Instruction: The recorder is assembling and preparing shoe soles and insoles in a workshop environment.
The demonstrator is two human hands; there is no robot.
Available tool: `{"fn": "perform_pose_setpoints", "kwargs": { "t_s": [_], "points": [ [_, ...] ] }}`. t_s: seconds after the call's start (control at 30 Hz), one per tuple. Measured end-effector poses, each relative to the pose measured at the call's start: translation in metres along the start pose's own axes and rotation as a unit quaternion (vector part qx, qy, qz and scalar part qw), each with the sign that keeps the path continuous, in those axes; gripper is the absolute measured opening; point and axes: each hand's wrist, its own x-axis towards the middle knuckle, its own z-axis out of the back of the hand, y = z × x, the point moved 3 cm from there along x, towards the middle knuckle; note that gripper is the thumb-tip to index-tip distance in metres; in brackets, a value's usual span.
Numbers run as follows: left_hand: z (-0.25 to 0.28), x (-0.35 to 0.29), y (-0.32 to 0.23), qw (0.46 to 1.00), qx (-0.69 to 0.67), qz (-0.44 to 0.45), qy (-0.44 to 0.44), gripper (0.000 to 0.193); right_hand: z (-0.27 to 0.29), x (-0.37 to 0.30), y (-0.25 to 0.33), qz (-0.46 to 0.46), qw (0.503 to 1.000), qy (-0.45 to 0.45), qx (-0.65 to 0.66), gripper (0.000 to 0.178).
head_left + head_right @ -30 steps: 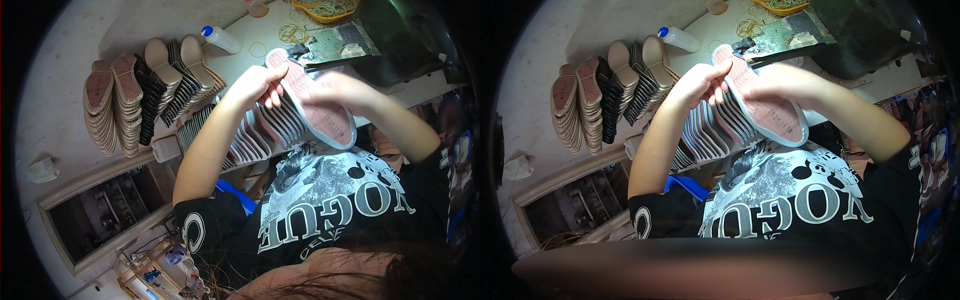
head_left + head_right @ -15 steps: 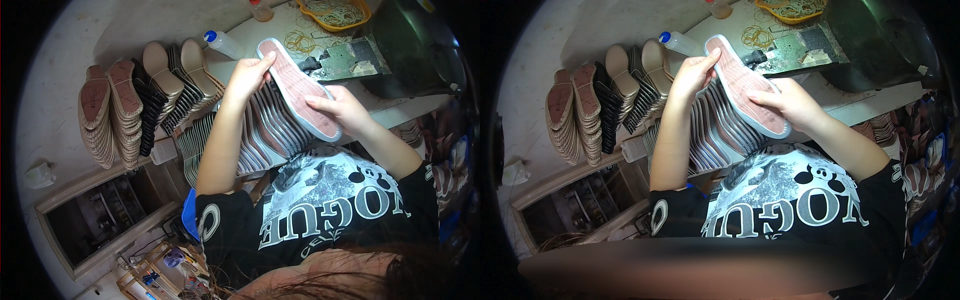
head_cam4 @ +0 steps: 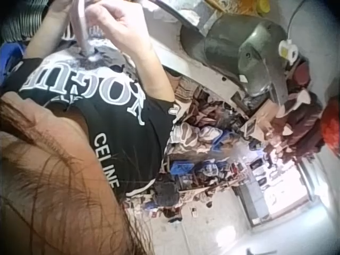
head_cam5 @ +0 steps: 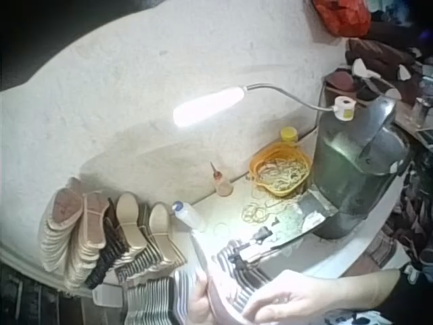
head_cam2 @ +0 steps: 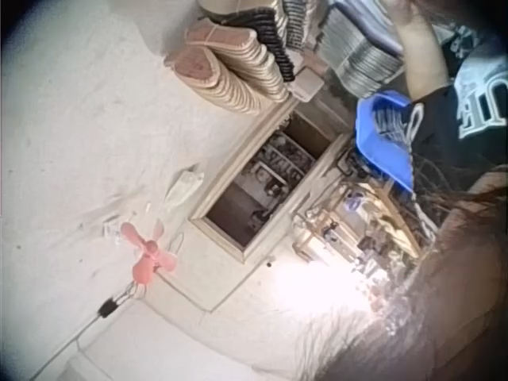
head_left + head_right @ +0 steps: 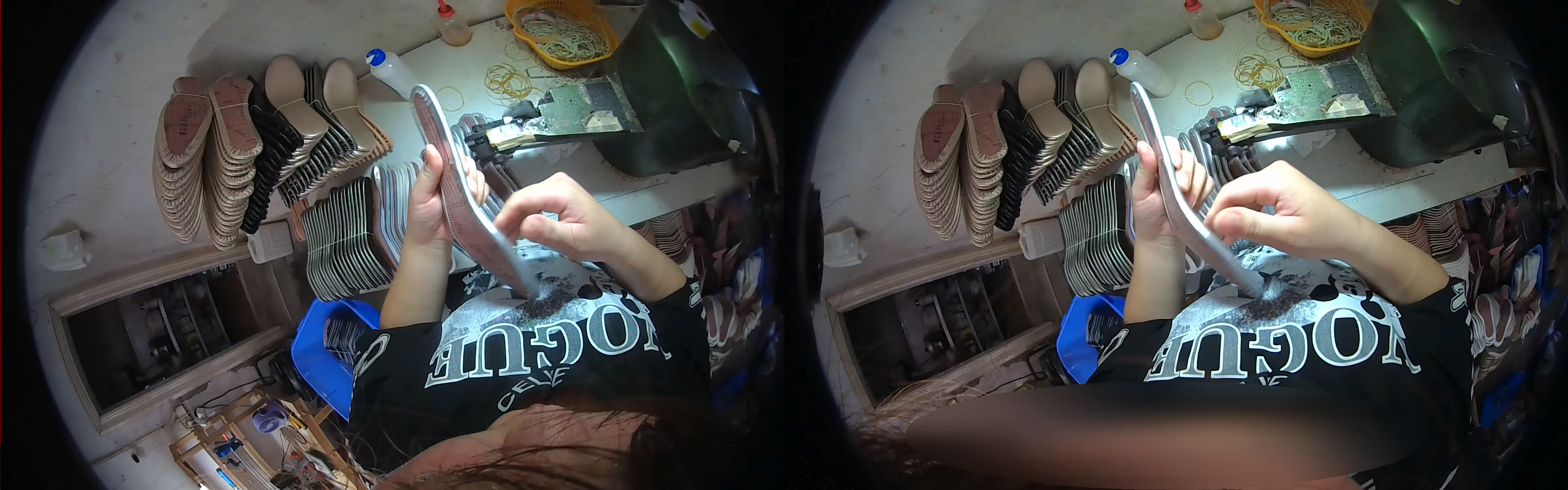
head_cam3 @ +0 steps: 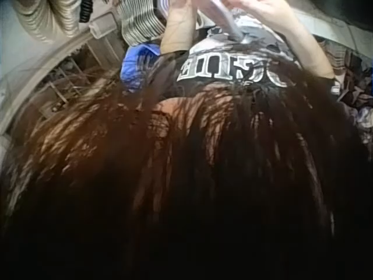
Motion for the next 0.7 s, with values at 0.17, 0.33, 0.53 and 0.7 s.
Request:
{"fn": "perform_pose_setpoints", "kwargs": {
  "t_s": [0.17, 0.33, 0.53, 0.7],
  "points": [
    [-0.012, 0.005, 0.021, 0.994, -0.035, 0.014, 0.101, 0.043, -0.010, -0.006, 0.015, 0.033, 0.992, -0.073, -0.101, 0.017],
    [-0.017, 0.007, 0.028, 0.989, -0.041, 0.022, 0.139, 0.042, -0.016, -0.013, 0.019, 0.040, 0.990, -0.061, -0.123, 0.014],
    [-0.013, 0.002, 0.013, 0.980, 0.170, -0.066, -0.076, 0.029, -0.007, -0.016, 0.018, 0.035, 0.976, -0.173, -0.130, 0.014],
    [-0.030, -0.005, 0.012, 0.933, 0.281, -0.160, -0.156, 0.023, 0.001, -0.012, 0.014, 0.029, 0.933, -0.304, -0.191, 0.017]
  ]
}}
